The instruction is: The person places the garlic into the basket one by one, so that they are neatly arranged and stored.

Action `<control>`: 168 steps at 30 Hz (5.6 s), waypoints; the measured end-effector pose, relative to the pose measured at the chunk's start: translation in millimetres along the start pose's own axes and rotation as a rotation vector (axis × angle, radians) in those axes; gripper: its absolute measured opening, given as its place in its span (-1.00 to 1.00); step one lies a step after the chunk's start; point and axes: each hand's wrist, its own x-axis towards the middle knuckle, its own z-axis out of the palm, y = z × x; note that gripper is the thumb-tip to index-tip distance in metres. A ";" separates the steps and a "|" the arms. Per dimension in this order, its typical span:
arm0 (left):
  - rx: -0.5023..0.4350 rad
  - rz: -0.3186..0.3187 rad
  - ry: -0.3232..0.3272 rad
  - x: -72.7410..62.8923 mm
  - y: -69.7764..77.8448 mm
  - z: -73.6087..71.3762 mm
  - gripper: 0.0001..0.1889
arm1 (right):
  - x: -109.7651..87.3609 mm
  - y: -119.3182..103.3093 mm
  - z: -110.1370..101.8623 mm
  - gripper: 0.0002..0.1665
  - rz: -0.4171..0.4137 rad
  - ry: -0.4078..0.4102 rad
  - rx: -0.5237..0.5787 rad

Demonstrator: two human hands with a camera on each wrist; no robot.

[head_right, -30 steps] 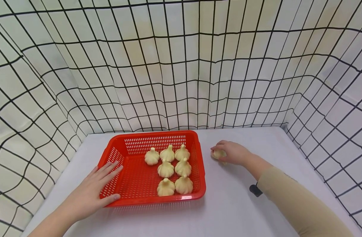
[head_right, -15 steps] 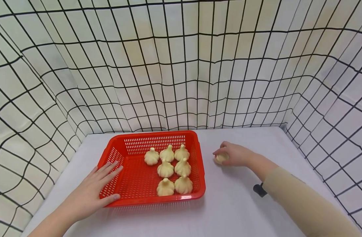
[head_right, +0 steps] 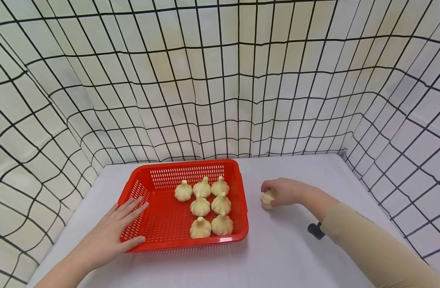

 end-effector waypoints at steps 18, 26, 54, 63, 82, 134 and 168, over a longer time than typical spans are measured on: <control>-0.010 0.000 0.006 -0.4 0.3 0.8 -0.10 | 7.7 -5.0 6.1 -0.56 0.067 -0.026 0.000; 0.002 0.008 0.014 -0.6 -0.4 1.5 -0.10 | 5.8 -8.4 4.5 -0.63 0.081 -0.029 0.014; -0.006 0.004 0.010 -0.4 0.6 1.8 -0.09 | -27.9 26.2 -2.0 -0.61 -0.005 0.178 0.100; 0.003 -0.004 0.002 0.0 0.7 -0.1 -0.09 | -33.0 31.3 2.2 -0.70 -0.013 0.233 0.072; 0.026 -0.013 -0.013 1.5 -2.3 2.4 -0.07 | -30.9 28.5 -12.1 -0.70 -0.049 0.318 0.035; 0.025 0.013 0.002 0.8 -0.4 1.4 -0.09 | 86.1 -154.3 -81.0 -0.75 -0.306 0.184 0.031; 0.028 0.012 0.006 0.8 1.2 0.3 -0.09 | 139.1 -217.5 -21.5 -0.76 -0.389 -0.066 -0.326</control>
